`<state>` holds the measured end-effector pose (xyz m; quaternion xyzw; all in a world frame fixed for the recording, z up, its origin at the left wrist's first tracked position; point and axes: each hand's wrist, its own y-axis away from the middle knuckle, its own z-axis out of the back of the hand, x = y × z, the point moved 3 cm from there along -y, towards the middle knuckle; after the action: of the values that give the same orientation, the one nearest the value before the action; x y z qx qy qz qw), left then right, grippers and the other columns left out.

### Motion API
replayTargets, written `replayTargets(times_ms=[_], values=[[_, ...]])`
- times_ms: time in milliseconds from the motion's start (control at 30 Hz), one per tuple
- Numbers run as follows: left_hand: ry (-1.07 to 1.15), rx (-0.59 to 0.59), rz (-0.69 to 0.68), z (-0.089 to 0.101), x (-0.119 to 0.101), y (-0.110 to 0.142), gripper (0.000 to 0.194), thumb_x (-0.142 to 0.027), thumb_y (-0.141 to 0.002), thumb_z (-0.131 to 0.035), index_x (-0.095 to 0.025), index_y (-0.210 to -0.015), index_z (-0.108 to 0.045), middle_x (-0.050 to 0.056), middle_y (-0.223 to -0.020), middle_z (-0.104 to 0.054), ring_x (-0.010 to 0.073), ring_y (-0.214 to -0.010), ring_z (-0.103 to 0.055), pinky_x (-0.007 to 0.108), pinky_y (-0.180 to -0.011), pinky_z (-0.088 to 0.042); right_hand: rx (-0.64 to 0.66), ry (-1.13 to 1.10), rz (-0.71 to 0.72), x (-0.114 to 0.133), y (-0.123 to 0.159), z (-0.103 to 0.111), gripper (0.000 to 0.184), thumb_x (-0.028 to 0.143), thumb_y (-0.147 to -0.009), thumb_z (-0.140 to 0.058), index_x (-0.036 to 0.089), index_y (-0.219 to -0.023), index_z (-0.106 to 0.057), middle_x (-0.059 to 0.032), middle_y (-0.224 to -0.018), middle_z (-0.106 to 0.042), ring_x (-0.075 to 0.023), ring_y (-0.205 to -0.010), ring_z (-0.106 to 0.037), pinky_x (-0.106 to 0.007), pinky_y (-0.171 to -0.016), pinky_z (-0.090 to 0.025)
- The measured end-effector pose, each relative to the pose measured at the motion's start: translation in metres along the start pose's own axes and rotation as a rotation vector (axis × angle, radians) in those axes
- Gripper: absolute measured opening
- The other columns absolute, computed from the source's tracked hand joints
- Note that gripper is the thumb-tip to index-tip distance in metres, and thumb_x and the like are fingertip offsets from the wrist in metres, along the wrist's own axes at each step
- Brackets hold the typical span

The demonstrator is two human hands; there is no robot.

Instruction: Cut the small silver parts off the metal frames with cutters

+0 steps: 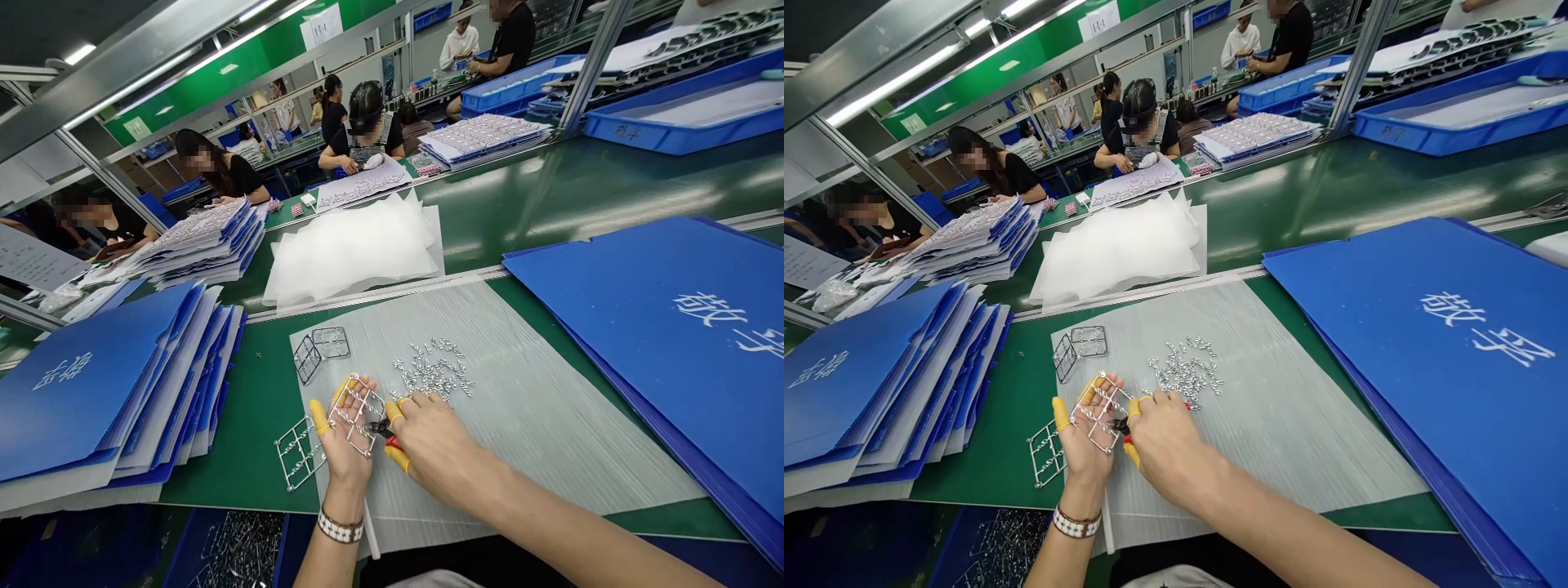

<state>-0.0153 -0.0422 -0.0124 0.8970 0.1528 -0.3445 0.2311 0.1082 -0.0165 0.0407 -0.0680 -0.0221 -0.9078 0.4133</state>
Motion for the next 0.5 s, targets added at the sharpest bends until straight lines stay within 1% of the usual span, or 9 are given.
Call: replayTargets(times_ms=[100,200,500], values=[[-0.005,0.013,-0.013,-0.0007,0.0003,-0.0003,0.070,-0.069,-0.079,-0.035,-0.011,-0.099,-0.070,0.017,-0.110,-0.066,0.0278,-0.107,-0.060,0.038,-0.099,-0.040,0.000,0.006,0.004,0.0038,-0.0009,-0.0023,0.019,0.033,-0.079,-0.064,0.014,-0.079,-0.065,-0.0099,-0.078,-0.062,-0.0267,-0.079,-0.057,-0.036,-0.068,-0.039],[-0.040,0.014,-0.044,0.0006,0.0015,0.0001,0.068,-0.068,-0.080,-0.036,-0.012,-0.100,-0.070,0.017,-0.111,-0.066,0.0282,-0.109,-0.058,0.038,-0.099,-0.040,-0.030,0.014,0.023,0.0070,-0.0016,-0.0015,0.019,0.033,-0.079,-0.064,0.014,-0.082,-0.065,-0.0096,-0.080,-0.062,-0.0262,-0.078,-0.056,-0.036,-0.067,-0.039],[-0.138,-0.041,-0.108,-0.0020,0.0011,0.0051,0.064,-0.069,-0.076,-0.041,-0.016,-0.099,-0.070,0.015,-0.112,-0.066,0.0308,-0.114,-0.055,0.042,-0.098,-0.039,-0.032,0.027,0.047,0.0073,-0.0014,-0.0031,0.020,0.032,-0.078,-0.065,0.013,-0.084,-0.064,-0.0094,-0.078,-0.061,-0.0256,-0.076,-0.057,-0.035,-0.065,-0.041]])
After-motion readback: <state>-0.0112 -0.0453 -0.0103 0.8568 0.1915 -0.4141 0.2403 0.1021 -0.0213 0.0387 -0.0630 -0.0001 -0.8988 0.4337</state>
